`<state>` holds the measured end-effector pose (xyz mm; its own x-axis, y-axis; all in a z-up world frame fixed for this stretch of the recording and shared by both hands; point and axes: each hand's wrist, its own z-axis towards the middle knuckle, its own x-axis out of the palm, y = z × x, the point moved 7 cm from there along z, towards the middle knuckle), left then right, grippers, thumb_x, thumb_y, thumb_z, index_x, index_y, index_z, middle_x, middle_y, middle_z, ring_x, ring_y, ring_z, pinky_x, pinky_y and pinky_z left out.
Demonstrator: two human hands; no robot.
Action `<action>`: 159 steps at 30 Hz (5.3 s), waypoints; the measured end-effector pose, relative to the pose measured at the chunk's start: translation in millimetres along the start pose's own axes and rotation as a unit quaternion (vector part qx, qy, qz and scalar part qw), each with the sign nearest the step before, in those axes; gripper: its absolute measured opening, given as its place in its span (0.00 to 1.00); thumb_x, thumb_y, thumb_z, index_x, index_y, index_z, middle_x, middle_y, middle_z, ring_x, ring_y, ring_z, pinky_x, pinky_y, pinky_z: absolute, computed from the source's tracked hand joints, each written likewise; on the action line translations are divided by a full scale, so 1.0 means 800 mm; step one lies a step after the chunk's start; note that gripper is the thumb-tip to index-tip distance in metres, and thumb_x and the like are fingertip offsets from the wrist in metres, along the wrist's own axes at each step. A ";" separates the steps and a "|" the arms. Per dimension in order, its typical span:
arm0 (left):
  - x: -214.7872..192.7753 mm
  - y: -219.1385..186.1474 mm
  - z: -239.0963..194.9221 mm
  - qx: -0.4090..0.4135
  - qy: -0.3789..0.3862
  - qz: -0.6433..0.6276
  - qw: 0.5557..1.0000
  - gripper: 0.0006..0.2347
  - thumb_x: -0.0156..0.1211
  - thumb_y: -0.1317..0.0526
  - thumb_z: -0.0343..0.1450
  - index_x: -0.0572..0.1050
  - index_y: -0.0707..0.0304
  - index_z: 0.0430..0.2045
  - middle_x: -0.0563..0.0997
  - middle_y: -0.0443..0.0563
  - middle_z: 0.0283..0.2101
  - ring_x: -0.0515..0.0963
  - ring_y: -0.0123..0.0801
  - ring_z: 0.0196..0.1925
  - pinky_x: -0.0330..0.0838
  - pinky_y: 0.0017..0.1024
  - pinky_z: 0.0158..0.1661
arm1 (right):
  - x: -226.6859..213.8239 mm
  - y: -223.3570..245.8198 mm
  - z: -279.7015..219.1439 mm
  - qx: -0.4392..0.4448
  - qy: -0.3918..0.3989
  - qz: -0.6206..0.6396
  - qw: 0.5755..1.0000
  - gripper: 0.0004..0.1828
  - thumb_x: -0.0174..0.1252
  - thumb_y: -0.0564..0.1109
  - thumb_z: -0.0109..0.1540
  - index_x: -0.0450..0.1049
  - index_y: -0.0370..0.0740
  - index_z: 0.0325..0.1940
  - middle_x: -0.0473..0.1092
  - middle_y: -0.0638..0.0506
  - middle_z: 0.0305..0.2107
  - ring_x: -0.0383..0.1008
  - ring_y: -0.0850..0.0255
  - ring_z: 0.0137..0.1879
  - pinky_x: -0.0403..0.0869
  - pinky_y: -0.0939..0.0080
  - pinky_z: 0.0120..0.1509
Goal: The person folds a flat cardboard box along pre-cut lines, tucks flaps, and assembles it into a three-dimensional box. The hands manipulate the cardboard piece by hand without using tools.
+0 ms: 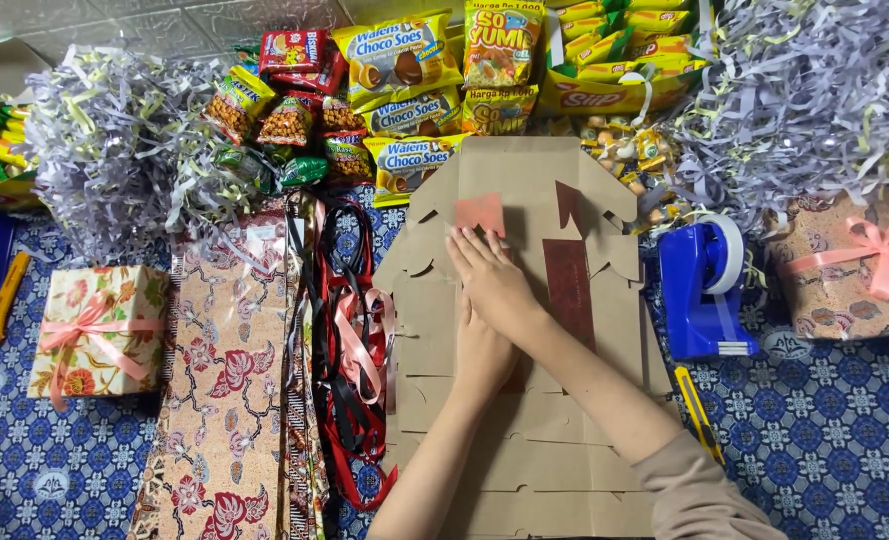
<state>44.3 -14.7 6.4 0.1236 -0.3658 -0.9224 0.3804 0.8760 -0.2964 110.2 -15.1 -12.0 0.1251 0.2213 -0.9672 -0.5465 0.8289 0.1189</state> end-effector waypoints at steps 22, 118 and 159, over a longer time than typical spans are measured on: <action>0.017 0.005 -0.005 -0.042 0.050 0.022 0.998 0.22 0.45 0.61 0.66 0.63 0.71 0.56 0.65 0.65 0.60 0.57 0.54 0.66 0.38 0.45 0.69 | 0.017 -0.032 0.035 0.041 0.107 0.042 0.992 0.46 0.57 0.31 0.48 0.53 0.40 0.70 0.54 0.52 0.66 0.51 0.58 0.72 0.44 0.39 0.74; -0.001 0.087 -0.041 -0.230 -0.237 -0.621 0.711 0.20 0.39 0.59 0.73 0.64 0.67 0.59 0.70 0.60 0.59 0.69 0.34 0.59 0.58 0.37 0.61 | -0.115 0.059 -0.142 0.131 -0.081 0.237 0.959 0.18 0.50 0.53 0.65 0.69 0.45 0.24 0.66 0.56 0.15 0.69 0.62 0.30 0.69 0.67 0.36; -0.059 0.056 -0.020 -0.137 -0.217 -0.596 0.761 0.21 0.37 0.60 0.73 0.61 0.67 0.61 0.61 0.56 0.66 0.59 0.38 0.68 0.49 0.37 0.66 | -0.094 0.054 -0.124 0.125 -0.131 0.178 0.967 0.13 0.50 0.47 0.65 0.76 0.36 0.39 0.74 0.50 0.27 0.75 0.60 0.36 0.71 0.64 0.39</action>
<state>40.8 47.4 32.8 0.1537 -0.9689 0.1938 0.2610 -0.1494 -0.9537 -5.0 -47.0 43.9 0.1882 0.6113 -0.7687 -0.3797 0.7671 0.5171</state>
